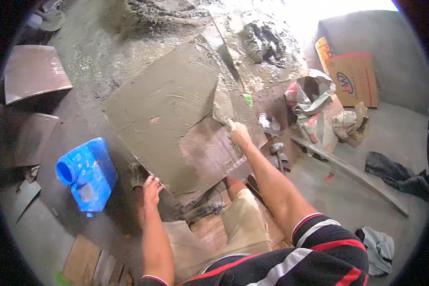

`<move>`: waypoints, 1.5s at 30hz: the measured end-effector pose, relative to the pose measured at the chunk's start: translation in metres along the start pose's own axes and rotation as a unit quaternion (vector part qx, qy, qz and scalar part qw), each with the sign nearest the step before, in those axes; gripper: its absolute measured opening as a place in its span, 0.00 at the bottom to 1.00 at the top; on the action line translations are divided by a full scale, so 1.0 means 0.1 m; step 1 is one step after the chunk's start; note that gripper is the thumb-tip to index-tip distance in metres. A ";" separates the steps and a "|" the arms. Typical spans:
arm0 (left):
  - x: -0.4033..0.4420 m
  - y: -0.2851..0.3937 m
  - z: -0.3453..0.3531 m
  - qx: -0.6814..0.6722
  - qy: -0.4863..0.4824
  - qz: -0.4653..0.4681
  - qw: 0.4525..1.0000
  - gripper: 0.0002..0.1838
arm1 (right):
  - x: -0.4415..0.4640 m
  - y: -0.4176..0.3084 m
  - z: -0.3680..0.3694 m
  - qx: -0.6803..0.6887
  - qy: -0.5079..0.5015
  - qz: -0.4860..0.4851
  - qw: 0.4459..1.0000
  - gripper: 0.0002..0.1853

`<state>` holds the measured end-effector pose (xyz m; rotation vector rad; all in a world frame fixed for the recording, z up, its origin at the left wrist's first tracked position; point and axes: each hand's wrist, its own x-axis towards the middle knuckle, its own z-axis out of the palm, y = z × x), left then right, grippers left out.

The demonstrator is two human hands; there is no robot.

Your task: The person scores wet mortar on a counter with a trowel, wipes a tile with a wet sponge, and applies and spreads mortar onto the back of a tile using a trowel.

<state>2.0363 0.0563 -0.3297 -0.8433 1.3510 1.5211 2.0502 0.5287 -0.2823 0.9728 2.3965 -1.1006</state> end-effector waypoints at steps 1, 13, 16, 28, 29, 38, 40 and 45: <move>-0.05 0.07 0.06 -0.014 0.010 -0.007 1.000 0.18 | 0.01 0.01 0.16 -0.028 0.013 -0.046 0.998 0.17; -0.08 0.11 0.13 0.033 0.031 -0.016 0.999 0.13 | -0.07 -1.43 1.36 -0.029 -0.032 -0.091 0.995 0.26; -0.05 0.12 0.10 0.047 0.046 -0.034 0.997 0.13 | -0.16 -1.36 1.44 -0.041 -0.059 -0.058 0.996 0.26; -0.13 0.18 0.08 0.000 -0.028 -0.005 1.000 0.14 | 0.18 -0.90 -0.85 -0.270 0.014 -0.019 0.963 0.22; -0.11 0.20 0.10 -0.001 -0.034 -0.004 0.999 0.14 | 0.25 -0.73 -1.00 -0.258 0.056 0.040 0.964 0.21; -0.10 0.25 0.15 0.012 -0.031 -0.024 0.999 0.11 | 1.10 1.18 -2.88 -0.259 0.228 0.217 0.913 0.26; -0.12 0.26 0.17 0.008 -0.021 -0.027 0.999 0.12 | 1.18 1.18 -3.04 -0.258 0.229 0.240 0.907 0.27; -0.04 0.13 0.12 0.006 0.006 -0.025 1.000 0.11 | 1.27 1.04 -2.91 -0.287 0.154 0.205 0.923 0.24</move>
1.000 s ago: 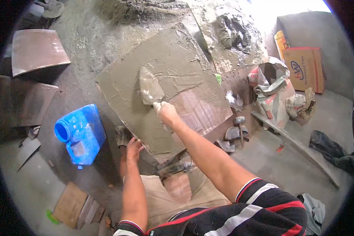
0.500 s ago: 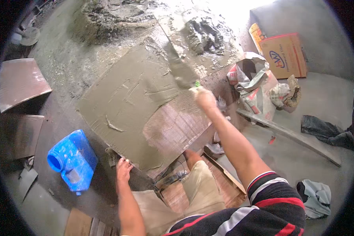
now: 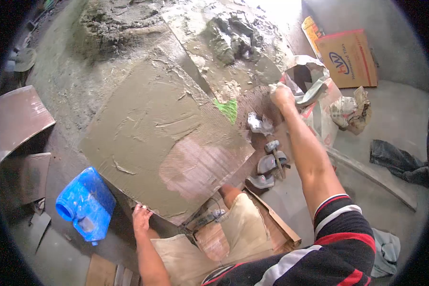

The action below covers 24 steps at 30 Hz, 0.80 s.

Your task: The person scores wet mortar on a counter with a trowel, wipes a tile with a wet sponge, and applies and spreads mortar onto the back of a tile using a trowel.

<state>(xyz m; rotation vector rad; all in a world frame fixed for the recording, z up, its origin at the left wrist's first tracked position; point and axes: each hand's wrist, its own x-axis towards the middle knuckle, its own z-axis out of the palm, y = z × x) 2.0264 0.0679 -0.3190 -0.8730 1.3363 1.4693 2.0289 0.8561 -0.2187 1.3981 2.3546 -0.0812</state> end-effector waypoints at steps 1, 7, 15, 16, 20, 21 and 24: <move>0.00 -0.02 0.00 -0.006 0.004 0.004 1.000 0.11 | -0.07 -0.13 -0.04 0.013 0.024 -0.011 1.000 0.24; -0.01 -0.01 0.04 -0.006 0.017 0.002 1.000 0.10 | 0.14 -0.55 0.21 0.158 -0.037 -0.108 0.981 0.26; -0.08 0.04 0.13 -0.007 0.038 0.001 0.999 0.11 | -0.75 -0.46 0.29 0.448 0.013 -0.017 0.894 0.20; -0.09 0.05 0.14 -0.005 0.038 -0.003 0.999 0.11 | -0.93 -0.49 0.26 0.446 0.011 -0.013 0.895 0.20; -0.05 -0.01 -0.01 0.006 0.011 0.001 1.000 0.12 | -1.96 -0.42 0.29 0.333 0.114 -0.072 0.933 0.18; -0.05 0.00 -0.01 0.015 0.012 -0.005 1.000 0.13 | -2.31 -0.51 0.23 0.303 0.157 -0.087 0.936 0.15; 0.01 0.03 -0.03 0.029 0.006 -0.013 0.999 0.13 | -2.96 -0.45 0.60 0.212 0.125 -0.113 0.963 0.13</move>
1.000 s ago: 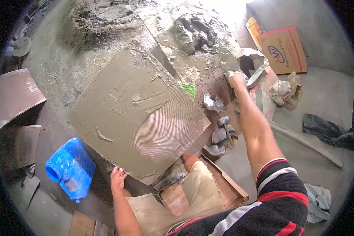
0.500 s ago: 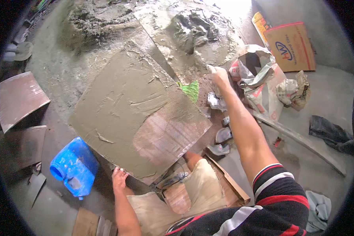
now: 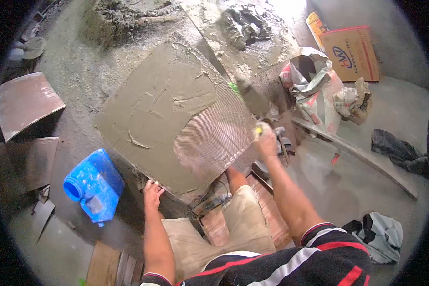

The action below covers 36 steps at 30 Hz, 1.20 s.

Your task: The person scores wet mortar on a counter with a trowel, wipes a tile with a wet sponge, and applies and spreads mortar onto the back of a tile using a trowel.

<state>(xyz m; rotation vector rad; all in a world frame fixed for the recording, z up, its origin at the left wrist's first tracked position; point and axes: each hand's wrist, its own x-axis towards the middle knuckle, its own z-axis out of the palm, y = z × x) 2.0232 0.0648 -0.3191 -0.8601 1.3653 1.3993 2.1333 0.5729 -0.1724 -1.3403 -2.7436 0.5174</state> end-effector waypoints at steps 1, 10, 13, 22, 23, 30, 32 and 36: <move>0.01 -0.01 -0.02 0.010 -0.003 -0.003 1.000 0.13 | -0.09 0.01 0.02 -0.053 -0.053 0.026 0.997 0.14; 0.03 0.01 -0.04 0.030 -0.013 0.010 0.999 0.09 | -0.35 0.30 -0.05 0.028 -0.156 0.115 0.981 0.17; -0.01 -0.02 -0.01 0.029 -0.008 0.014 0.999 0.08 | -0.25 0.33 -0.03 0.171 -0.256 0.230 0.923 0.16; -0.01 0.01 0.03 0.011 0.007 -0.001 1.000 0.10 | 0.90 0.45 -0.10 0.067 -0.210 0.079 0.972 0.16; -0.08 0.06 0.09 0.014 0.004 0.005 1.000 0.10 | 1.18 0.75 0.07 -0.072 -0.240 -0.045 0.967 0.19; -0.14 0.10 0.19 0.017 0.029 0.023 0.999 0.08 | 2.91 0.70 0.69 -0.202 -0.179 -0.249 0.930 0.15; -0.20 0.01 0.15 -0.004 0.042 0.034 0.999 0.08 | 3.14 0.57 0.79 -0.256 -0.217 -0.219 0.916 0.16; -0.13 0.05 0.27 -0.011 0.048 0.022 0.999 0.10 | 3.02 0.73 1.07 -0.080 -0.047 -0.150 0.984 0.20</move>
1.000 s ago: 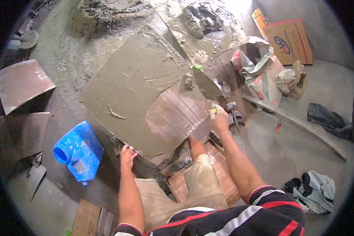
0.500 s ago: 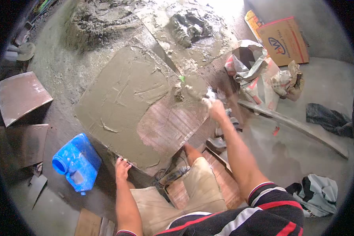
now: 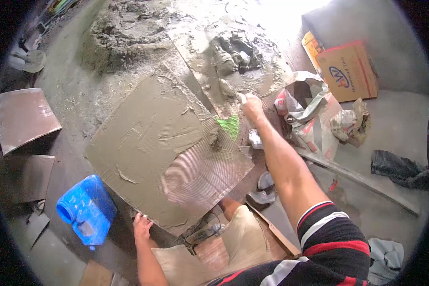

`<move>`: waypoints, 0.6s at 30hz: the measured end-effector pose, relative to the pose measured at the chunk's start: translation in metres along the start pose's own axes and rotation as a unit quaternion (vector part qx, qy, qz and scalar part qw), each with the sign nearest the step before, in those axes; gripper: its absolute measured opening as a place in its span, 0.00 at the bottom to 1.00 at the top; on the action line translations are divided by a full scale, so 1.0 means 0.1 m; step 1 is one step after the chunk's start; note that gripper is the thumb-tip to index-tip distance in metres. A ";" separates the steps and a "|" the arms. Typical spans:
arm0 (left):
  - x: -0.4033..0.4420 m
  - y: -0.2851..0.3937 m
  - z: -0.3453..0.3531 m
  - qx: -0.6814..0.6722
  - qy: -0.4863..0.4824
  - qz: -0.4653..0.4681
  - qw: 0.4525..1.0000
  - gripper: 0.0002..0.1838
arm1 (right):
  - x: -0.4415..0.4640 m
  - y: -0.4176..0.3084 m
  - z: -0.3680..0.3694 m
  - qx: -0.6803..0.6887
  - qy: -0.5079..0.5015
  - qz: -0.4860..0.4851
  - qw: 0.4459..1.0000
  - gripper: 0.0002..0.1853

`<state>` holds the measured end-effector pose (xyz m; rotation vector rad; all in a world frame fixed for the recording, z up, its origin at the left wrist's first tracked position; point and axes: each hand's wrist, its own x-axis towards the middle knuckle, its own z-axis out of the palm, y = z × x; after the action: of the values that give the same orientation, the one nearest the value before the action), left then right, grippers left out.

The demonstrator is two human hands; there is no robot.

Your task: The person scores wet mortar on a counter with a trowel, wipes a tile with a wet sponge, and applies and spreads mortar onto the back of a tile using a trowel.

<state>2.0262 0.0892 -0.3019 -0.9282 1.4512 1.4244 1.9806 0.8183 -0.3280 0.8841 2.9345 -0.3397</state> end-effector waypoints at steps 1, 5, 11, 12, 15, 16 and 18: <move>0.00 -0.05 -0.01 -0.024 0.016 0.000 1.000 0.11 | -0.13 -0.12 -0.16 0.004 0.034 -0.029 0.999 0.19; 0.06 -0.06 -0.14 0.004 -0.019 -0.005 1.000 0.10 | -0.60 -0.44 -0.56 0.146 0.084 0.049 0.984 0.15; 0.05 0.03 -0.14 0.045 -0.037 -0.023 0.998 0.11 | -1.87 -0.66 -0.93 0.069 0.090 0.005 0.994 0.14; 0.05 0.03 -0.15 0.053 -0.031 -0.024 0.998 0.11 | -2.15 -0.74 -0.95 0.044 0.078 0.004 0.996 0.14; 0.11 0.03 -0.20 0.072 -0.040 -0.021 0.996 0.12 | -3.01 -1.23 -1.07 0.127 0.044 0.180 0.974 0.15; 0.12 0.02 -0.22 0.079 -0.044 -0.024 0.996 0.12 | -3.28 -1.33 -1.07 0.076 0.001 0.220 0.972 0.15; 0.12 0.04 -0.23 0.080 -0.047 -0.033 0.995 0.12 | -3.68 -1.43 -0.99 0.040 -0.026 0.239 0.970 0.16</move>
<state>2.0170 0.0678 -0.3125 -0.7927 1.4286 1.2662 2.2092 0.5260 -0.1602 1.5174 2.5566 -0.4368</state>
